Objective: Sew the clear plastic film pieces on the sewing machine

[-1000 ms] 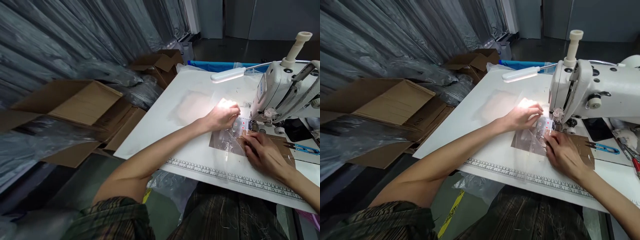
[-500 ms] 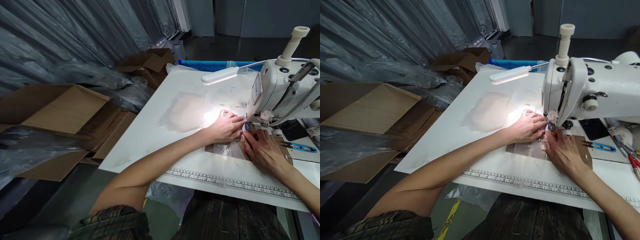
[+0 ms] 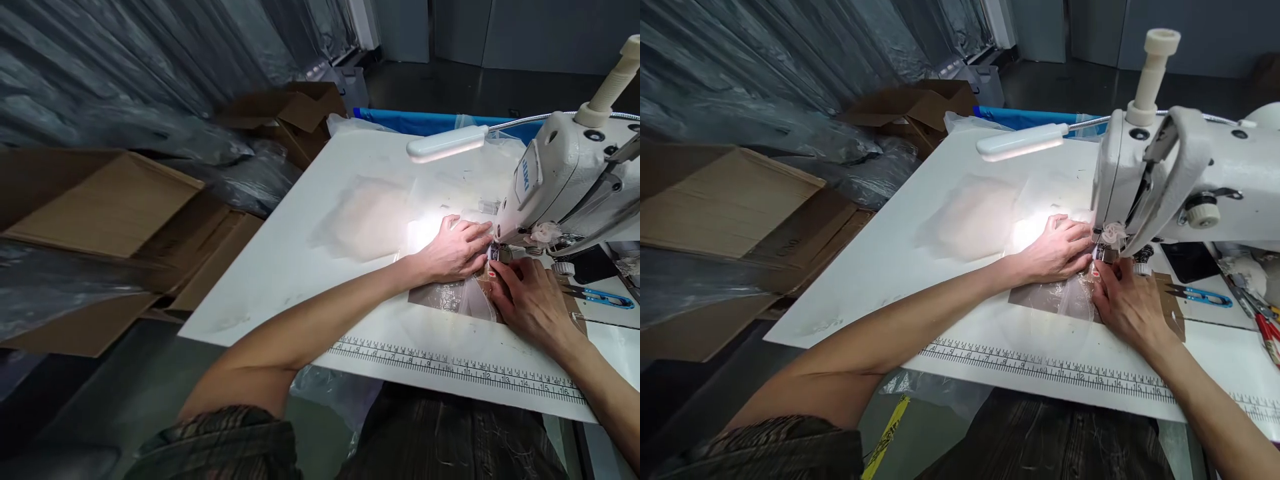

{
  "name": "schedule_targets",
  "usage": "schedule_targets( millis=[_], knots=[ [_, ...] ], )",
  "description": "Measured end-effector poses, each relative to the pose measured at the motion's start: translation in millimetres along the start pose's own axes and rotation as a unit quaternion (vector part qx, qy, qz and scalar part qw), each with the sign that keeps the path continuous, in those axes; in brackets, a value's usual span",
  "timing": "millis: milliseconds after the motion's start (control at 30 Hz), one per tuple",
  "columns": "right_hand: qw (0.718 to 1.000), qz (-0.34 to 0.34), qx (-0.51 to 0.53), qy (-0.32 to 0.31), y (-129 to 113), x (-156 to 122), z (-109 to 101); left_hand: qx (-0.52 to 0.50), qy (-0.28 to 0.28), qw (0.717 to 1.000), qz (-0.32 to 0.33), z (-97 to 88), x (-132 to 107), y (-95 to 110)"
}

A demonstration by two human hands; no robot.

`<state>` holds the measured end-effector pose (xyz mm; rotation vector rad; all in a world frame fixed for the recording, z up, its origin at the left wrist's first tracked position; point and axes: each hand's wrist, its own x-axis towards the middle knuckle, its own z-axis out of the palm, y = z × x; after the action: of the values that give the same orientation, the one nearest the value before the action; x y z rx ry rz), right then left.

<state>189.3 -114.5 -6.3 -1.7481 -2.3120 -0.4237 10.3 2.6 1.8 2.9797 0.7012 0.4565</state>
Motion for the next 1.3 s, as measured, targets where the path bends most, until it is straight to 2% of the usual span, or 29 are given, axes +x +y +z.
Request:
schedule_targets(
  millis=[167, 233, 367, 567, 767, 867, 933, 1067, 1133, 1233, 1300],
  knots=[
    [0.993, -0.010, 0.109, 0.043, 11, -4, 2, -0.031, 0.039, 0.994, 0.092, 2.7, -2, -1],
    [0.983, 0.020, 0.167, 0.073, 15, -6, 2, -0.040, 0.043, 0.992, 0.114, 2.2, -2, -2],
    [0.962, 0.115, 0.229, 0.096, 18, -7, -1, -0.028, 0.028, 0.993, 0.108, -1.1, -3, -2],
    [0.955, 0.143, 0.247, 0.077, 13, -7, -5, -0.017, -0.008, 0.996, 0.082, -4.1, -1, 0],
    [0.953, 0.164, 0.246, 0.066, 12, -8, -8, -0.022, -0.012, 0.997, 0.069, -2.8, 1, -5],
    [0.953, 0.162, 0.246, 0.065, 15, -6, -10, -0.020, -0.028, 0.997, 0.069, -6.2, 3, -9],
    [0.954, 0.154, 0.245, 0.073, 20, -5, -11, -0.005, -0.042, 0.997, 0.066, -14.9, 4, -9],
    [0.956, 0.141, 0.235, 0.100, 26, -5, -9, 0.040, -0.045, 0.998, -0.004, -44.6, -4, 4],
    [0.956, 0.141, 0.241, 0.092, 25, -7, -8, 0.056, -0.072, 0.995, -0.035, -55.5, -11, 14],
    [0.954, 0.115, 0.268, 0.068, 16, -9, -10, 0.089, -0.143, 0.985, -0.040, -55.4, -18, 22],
    [0.951, 0.045, 0.300, 0.061, 7, -9, -12, 0.098, -0.154, 0.983, -0.033, -46.5, -15, 17]
  ],
)
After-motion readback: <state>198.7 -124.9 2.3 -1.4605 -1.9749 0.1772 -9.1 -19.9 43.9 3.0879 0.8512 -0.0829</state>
